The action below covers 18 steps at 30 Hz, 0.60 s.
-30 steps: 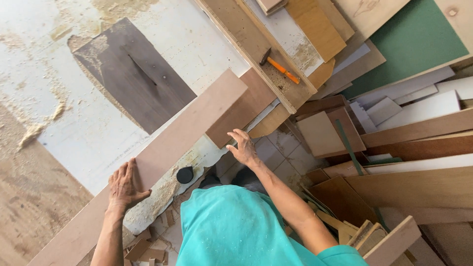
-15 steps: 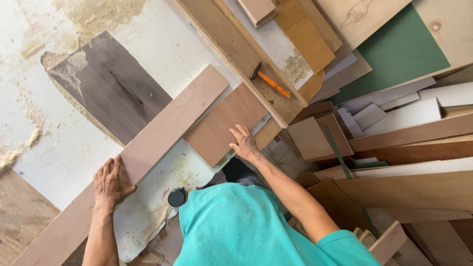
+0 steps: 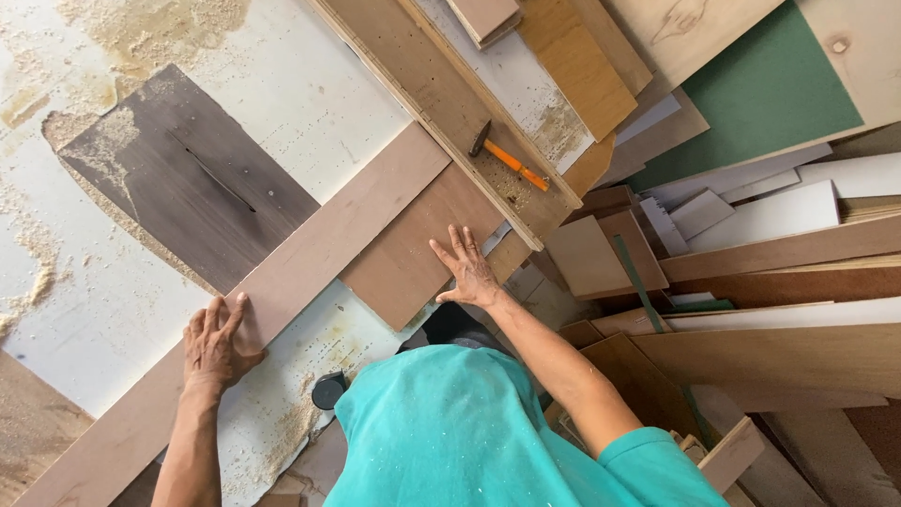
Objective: The person repeatedly positions rectangular wood pieces on a table saw and pushes them through the blade to cut them. They also use a tape measure to measure a piece and briefly consult a small wooden board with handwritten notes before resuming cutting.
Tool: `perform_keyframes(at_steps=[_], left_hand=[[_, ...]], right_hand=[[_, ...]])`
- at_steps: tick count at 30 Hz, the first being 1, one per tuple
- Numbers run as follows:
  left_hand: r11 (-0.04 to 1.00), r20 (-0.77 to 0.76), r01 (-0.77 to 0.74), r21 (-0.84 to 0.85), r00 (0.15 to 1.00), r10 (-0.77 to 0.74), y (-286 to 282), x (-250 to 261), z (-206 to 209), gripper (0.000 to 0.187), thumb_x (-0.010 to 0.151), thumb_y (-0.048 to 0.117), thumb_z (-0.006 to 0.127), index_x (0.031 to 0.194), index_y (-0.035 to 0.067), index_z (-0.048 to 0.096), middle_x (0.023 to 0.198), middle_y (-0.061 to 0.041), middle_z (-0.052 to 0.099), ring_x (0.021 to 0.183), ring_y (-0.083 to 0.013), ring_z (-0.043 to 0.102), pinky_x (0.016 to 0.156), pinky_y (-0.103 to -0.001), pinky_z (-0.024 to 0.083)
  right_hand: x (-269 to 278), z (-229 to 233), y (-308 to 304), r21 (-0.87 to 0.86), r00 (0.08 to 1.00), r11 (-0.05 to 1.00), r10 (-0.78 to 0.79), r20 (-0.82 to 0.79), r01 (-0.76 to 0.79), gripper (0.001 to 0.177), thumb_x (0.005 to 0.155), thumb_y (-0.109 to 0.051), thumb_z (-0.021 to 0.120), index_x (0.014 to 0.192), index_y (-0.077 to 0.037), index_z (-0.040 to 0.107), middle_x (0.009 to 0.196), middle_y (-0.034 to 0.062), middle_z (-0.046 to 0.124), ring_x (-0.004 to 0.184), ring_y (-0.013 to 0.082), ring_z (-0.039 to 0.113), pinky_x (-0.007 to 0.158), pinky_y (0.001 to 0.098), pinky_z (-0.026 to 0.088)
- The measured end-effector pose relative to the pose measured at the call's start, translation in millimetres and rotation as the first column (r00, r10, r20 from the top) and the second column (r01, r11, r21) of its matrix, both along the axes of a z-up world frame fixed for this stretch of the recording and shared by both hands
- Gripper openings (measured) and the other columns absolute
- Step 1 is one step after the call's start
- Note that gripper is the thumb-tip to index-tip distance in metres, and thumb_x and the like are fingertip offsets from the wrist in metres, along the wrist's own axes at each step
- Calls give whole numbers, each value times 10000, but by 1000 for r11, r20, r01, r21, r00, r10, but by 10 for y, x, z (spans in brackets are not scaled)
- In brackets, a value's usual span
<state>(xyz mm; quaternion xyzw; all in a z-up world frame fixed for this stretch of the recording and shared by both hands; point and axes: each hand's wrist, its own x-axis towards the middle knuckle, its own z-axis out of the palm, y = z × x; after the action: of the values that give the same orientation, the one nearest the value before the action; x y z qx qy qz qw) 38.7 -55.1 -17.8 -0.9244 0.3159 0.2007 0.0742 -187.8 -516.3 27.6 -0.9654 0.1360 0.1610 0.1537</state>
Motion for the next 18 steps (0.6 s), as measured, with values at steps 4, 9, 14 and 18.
perform_keyframes(at_steps=[4, 9, 14, 18], left_hand=[[1000, 14, 18, -1, 1000, -18, -52, 19, -20, 1254, 537, 667, 840, 1639, 470, 275, 1601, -21, 408, 1472, -302, 423, 1144, -427, 423], [999, 29, 34, 15, 999, -34, -46, 14, -13, 1230, 548, 668, 837, 1635, 448, 307, 1598, -30, 387, 1463, -310, 409, 1145, -437, 415], [1000, -17, 24, -15, 1000, -24, -90, 6, -23, 1253, 572, 560, 870, 1652, 459, 242, 1618, -85, 352, 1480, -371, 376, 1146, -503, 389], [999, 16, 34, 14, 999, -35, -229, -102, 51, 1194, 612, 540, 861, 1644, 465, 265, 1632, -97, 340, 1491, -369, 352, 1156, -497, 358]], right_hand=[[-3, -47, -34, -67, 999, 997, 50, 3, -50, 1194, 627, -515, 922, 1625, -270, 314, 1660, 273, 185, 1489, 577, 204, 1199, 604, 289], [-41, -71, -10, -128, 996, 988, 86, -1, -85, 1172, 676, -522, 891, 1639, -274, 270, 1663, 281, 169, 1488, 578, 206, 1193, 590, 302], [-14, -65, -2, -181, 994, 977, 110, -6, -109, 1161, 701, -535, 871, 1644, -261, 251, 1662, 288, 155, 1489, 575, 205, 1183, 587, 322], [-37, -59, -27, -170, 993, 979, 115, -8, -115, 1169, 704, -542, 865, 1649, -258, 238, 1668, 285, 133, 1492, 573, 195, 1181, 592, 325]])
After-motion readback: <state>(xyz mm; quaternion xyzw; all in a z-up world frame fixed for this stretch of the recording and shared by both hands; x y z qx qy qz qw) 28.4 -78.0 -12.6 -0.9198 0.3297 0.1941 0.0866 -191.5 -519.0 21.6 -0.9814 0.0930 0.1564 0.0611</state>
